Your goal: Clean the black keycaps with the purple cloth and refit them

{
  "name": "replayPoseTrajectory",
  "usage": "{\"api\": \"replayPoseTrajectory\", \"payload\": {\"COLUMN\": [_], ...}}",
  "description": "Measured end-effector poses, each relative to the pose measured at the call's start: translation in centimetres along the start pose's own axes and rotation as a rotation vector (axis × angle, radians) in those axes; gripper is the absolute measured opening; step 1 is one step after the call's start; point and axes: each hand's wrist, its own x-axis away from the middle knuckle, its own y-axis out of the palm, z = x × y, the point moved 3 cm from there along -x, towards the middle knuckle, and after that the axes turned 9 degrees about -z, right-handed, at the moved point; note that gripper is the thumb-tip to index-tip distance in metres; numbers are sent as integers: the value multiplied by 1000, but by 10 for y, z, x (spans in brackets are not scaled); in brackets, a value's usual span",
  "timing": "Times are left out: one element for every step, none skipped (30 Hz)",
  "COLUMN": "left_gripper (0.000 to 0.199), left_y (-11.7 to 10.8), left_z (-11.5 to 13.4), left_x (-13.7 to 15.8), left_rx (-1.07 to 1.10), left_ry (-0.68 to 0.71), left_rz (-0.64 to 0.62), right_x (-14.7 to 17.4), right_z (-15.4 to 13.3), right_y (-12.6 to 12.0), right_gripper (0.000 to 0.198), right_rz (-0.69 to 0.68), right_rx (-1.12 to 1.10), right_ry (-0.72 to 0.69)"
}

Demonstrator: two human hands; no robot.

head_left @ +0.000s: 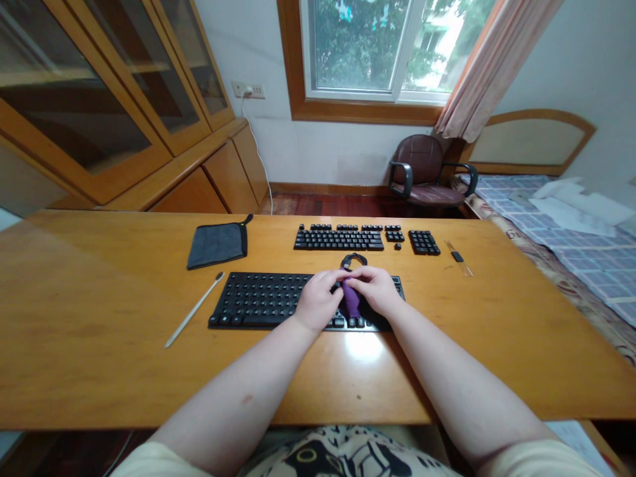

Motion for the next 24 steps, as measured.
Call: {"api": "replayPoseTrajectory", "payload": {"left_gripper": [29,29,30,30,30,30,31,31,30,30,29,29,29,29,28,26,25,23,22,21,21,21,21,21], "left_y": [0,-1,-1,-1,-1,-1,-1,0,0,0,0,0,1,1,1,1,0,0,0,-1,-1,-2,-2,-3], "left_z": [0,0,0,0,0,0,0,0,1,1,1,1,1,1,1,1,1,1,1,2,3,4,5,6], "left_x": [0,0,0,0,0,0,0,0,1,1,1,1,1,1,0,0,0,0,0,0,0,0,0,0], "left_rx": [8,17,23,26,24,20,15,10,6,2,-3,-9,-16,-21,-24,-24,-20,-16,-11,-8,-5,-5,-6,-8], "left_ry": [-1,-3,-6,-11,-14,-15,-12,-7,1,11,20,27,34,39,42,42,44,46,50,57,65,72,79,86], "left_rz": [7,12,18,23,26,27,26,26,23,18,15,12,8,9,14,26,38,48,58,65,70,75,79,83], "right_x": [0,0,0,-1,-1,-1,-1,-1,-1,-1,-2,-2,-2,-2,-2,-2,-2,-2,-2,-1,-1,-1,0,0], "right_z": [0,0,1,3,5,7,9,11,12,12,12,12,11,10,8,7,6,4,4,3,3,3,4,5], "right_y": [-1,-1,-1,0,1,3,4,6,7,8,8,8,8,7,7,6,5,4,3,1,0,-1,-1,-2], "right_gripper": [13,13,14,15,16,18,22,25,27,28,27,26,24,23,21,19,18,16,14,13,13,14,15,16], "right_rz": [8,12,12,4,-14,-38,-61,-80,-87,-84,-73,-61,-51,-44,-37,-30,-19,-7,5,17,28,36,43,50], "right_rx": [18,24,14,-15,-55,-100,-142,-175,-195,-205,-210,-214,-214,-211,-203,-190,-173,-155,-137,-119,-103,-88,-79,-75], "right_ry": [-13,-23,-26,-24,-17,-9,1,11,21,33,44,53,58,59,55,45,34,22,11,2,-3,-5,-7,-12]}}
